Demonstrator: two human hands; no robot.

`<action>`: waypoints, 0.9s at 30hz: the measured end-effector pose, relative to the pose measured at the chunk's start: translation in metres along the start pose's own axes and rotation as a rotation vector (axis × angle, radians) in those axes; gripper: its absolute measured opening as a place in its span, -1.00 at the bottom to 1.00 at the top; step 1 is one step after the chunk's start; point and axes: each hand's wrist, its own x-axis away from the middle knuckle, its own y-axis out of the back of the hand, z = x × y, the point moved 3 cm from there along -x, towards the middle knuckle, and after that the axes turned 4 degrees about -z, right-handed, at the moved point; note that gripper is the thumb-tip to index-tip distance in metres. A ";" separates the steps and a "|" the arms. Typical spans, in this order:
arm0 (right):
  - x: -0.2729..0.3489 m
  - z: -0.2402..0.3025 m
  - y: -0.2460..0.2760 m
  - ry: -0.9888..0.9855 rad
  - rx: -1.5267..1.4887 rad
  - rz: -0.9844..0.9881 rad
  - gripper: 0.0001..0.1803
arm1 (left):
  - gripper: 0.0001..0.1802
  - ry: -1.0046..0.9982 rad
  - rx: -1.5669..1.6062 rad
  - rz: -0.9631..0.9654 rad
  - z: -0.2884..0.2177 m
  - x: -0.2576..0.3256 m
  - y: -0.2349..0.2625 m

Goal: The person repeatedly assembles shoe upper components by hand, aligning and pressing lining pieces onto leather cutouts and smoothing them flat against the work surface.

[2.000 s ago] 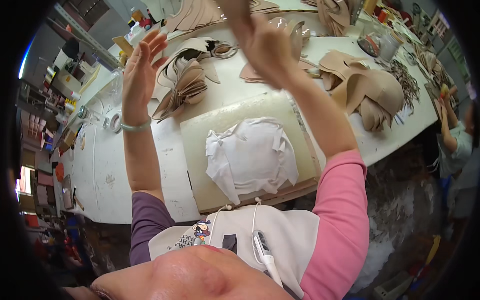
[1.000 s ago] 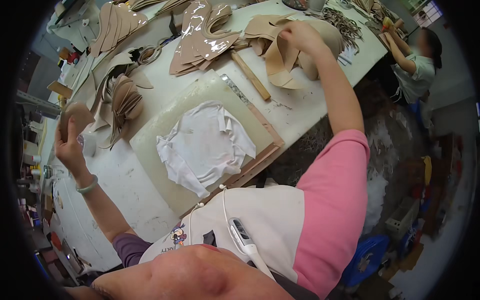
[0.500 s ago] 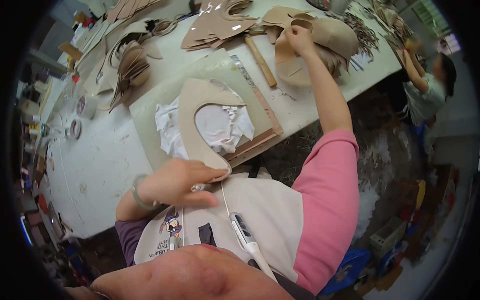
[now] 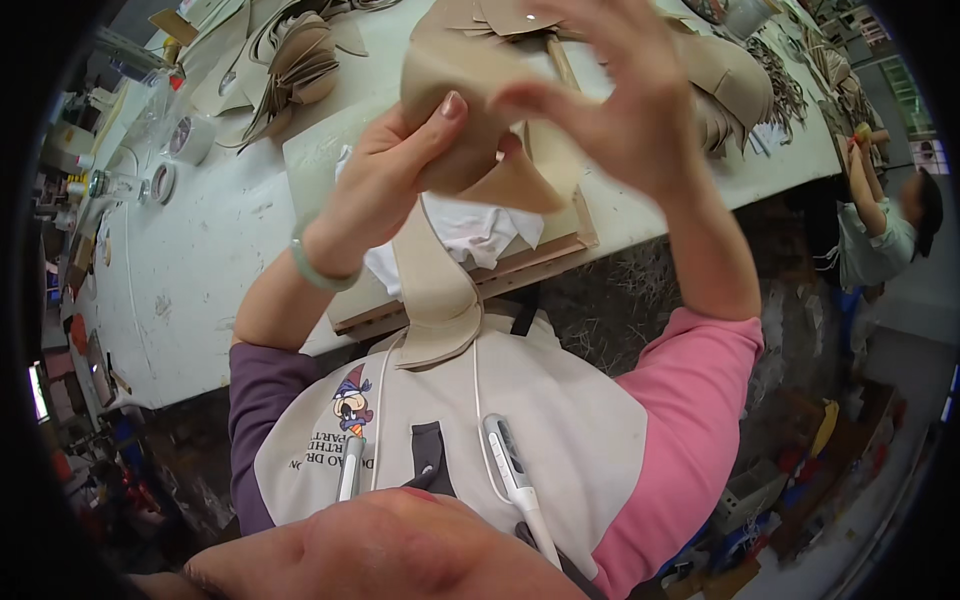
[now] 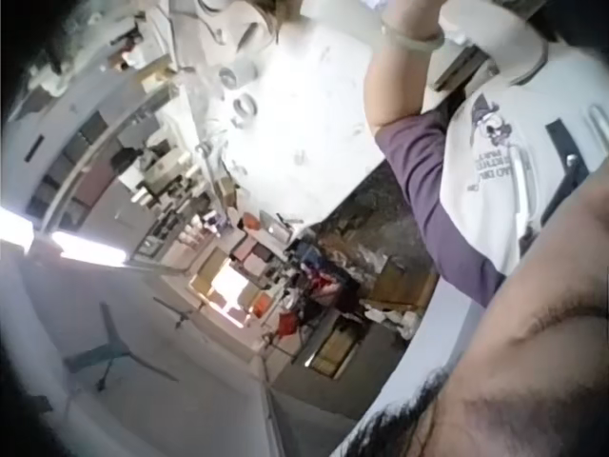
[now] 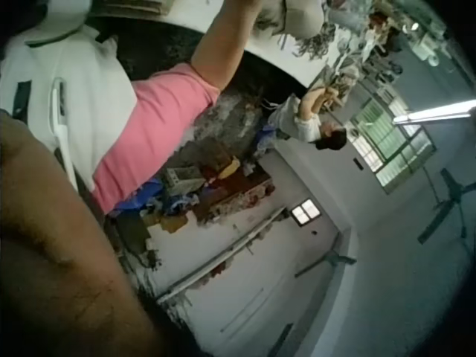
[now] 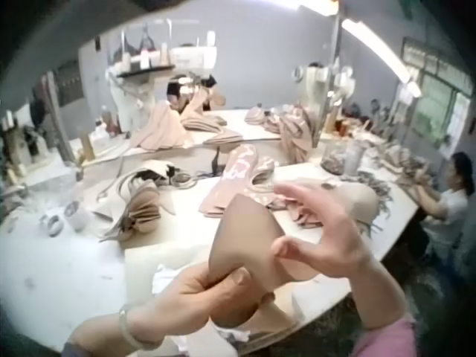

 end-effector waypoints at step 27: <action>0.066 -0.079 -0.171 -0.929 -0.468 0.594 -0.63 | -0.46 0.297 -0.767 -0.389 0.041 0.004 0.119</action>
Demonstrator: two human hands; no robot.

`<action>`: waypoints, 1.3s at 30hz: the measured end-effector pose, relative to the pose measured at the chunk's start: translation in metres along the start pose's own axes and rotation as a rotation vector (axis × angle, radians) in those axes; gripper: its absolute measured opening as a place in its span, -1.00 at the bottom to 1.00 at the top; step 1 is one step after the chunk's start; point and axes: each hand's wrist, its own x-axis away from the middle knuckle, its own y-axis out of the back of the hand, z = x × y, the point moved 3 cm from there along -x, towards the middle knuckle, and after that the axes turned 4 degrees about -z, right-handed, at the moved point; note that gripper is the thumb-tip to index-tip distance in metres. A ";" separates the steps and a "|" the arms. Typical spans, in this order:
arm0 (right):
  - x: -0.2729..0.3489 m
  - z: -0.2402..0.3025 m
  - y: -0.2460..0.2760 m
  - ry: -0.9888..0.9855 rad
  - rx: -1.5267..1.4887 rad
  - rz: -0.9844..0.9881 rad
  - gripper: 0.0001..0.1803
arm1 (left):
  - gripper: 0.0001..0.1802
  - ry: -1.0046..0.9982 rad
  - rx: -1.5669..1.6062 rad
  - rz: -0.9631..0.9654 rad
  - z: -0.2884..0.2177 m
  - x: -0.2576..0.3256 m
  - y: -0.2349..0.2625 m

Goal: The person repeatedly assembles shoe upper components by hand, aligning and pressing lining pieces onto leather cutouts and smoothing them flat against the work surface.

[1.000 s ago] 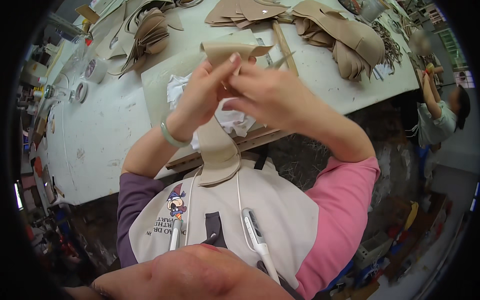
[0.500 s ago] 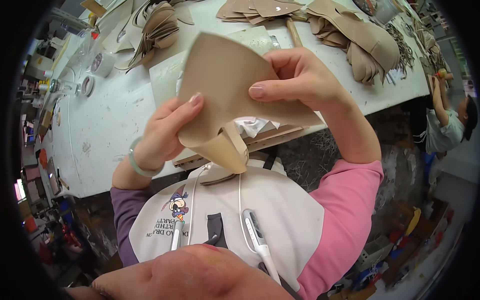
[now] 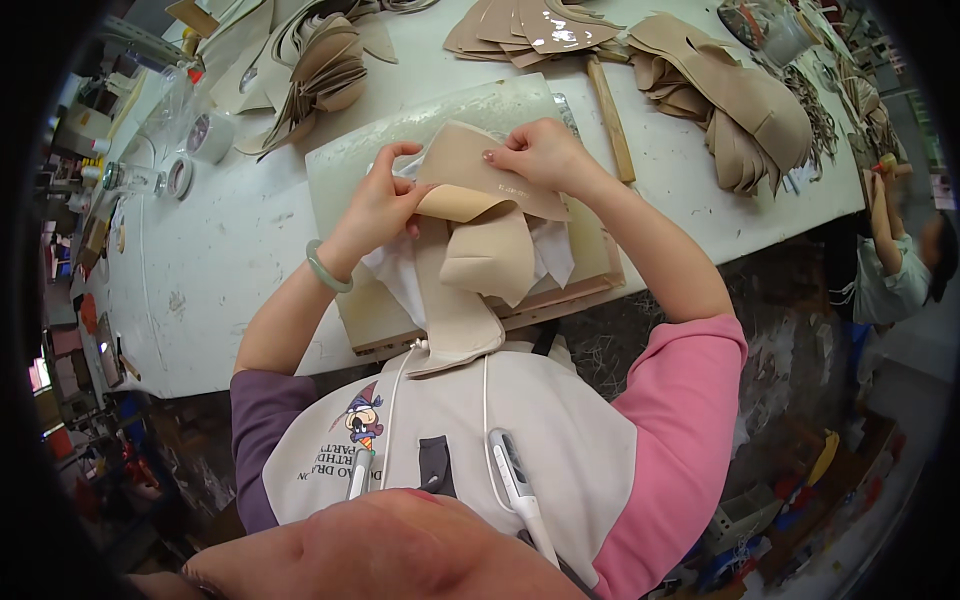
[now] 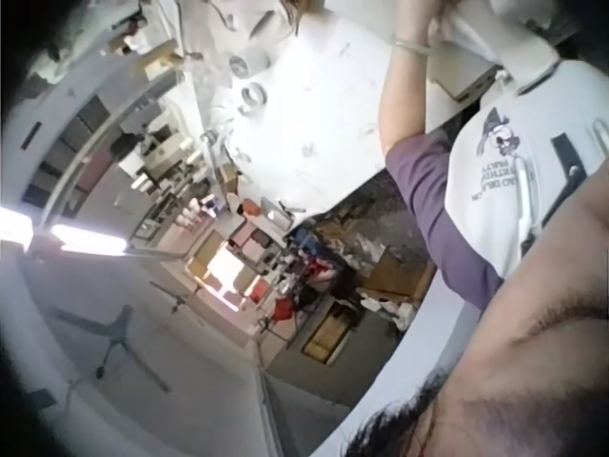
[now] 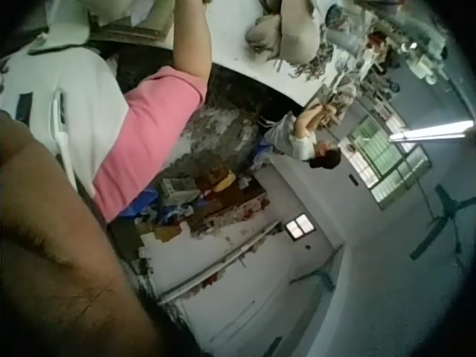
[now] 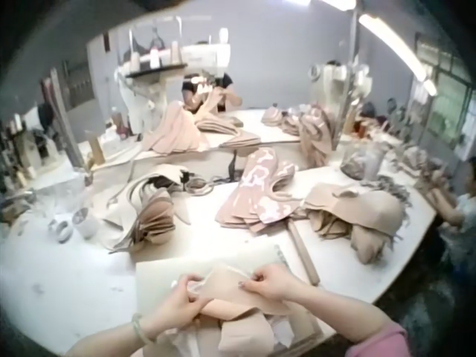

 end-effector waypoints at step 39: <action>0.011 -0.002 0.006 0.093 0.571 -0.081 -0.44 | -0.59 -0.904 -0.875 -0.016 -0.001 -0.019 -0.001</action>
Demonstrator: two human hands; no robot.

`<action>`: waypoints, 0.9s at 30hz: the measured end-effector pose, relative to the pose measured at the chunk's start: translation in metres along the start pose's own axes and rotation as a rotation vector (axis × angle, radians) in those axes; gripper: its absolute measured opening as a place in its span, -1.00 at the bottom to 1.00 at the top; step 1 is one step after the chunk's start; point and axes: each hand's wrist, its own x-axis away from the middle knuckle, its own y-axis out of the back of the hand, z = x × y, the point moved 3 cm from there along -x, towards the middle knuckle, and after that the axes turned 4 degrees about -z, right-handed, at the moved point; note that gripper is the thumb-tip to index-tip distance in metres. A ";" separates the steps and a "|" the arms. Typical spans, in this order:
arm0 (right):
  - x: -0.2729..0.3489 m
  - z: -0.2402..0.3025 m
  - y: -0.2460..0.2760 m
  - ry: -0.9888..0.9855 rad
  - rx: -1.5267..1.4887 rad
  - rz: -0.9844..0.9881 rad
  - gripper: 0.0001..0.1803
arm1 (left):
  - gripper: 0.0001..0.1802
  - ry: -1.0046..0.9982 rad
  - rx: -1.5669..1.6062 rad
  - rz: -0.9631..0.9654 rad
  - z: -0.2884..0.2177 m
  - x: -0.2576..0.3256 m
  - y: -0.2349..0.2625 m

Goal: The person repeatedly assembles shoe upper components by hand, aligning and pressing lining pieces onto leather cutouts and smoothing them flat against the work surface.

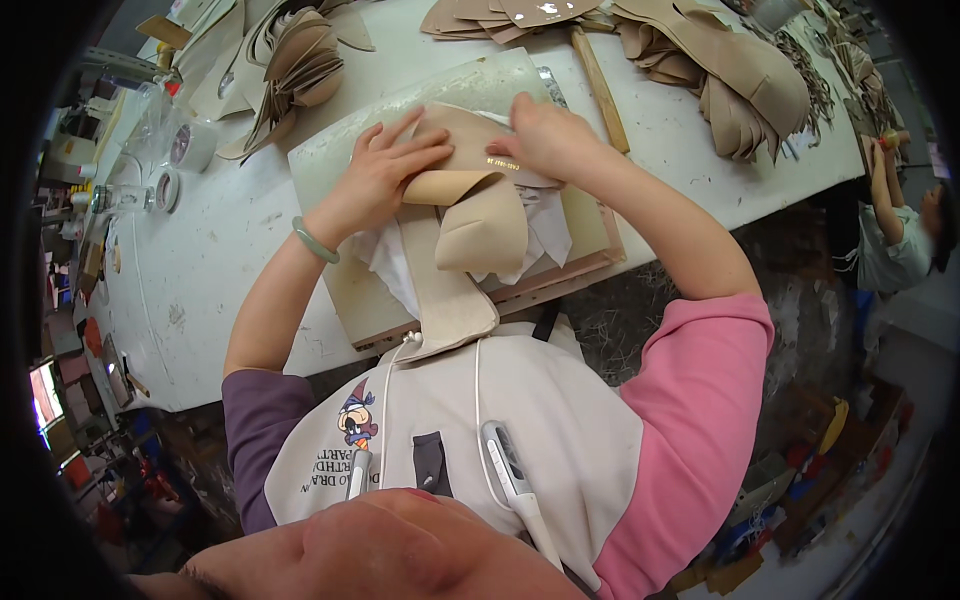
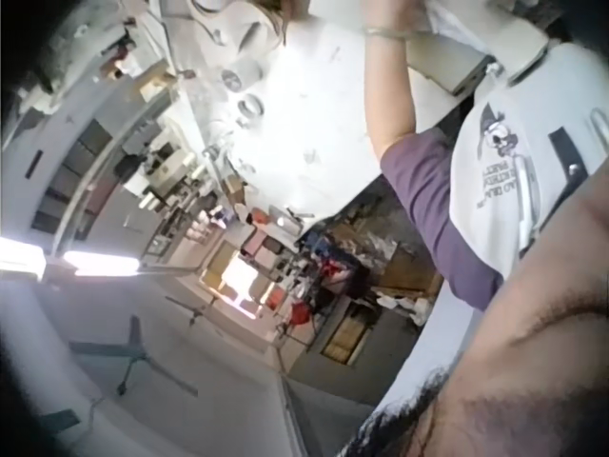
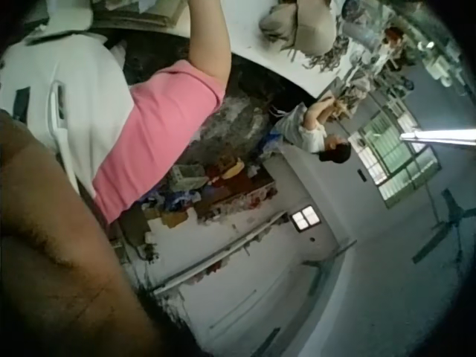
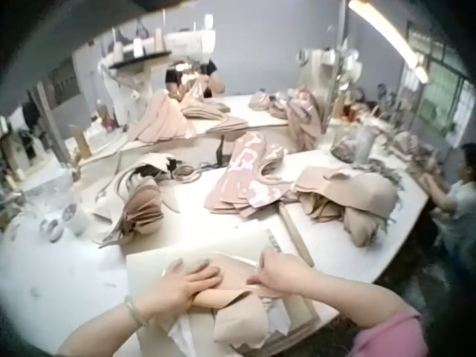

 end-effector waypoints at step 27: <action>0.099 0.092 0.080 0.962 0.333 -0.748 -0.76 | -0.51 -0.032 0.141 0.179 0.021 0.020 -0.010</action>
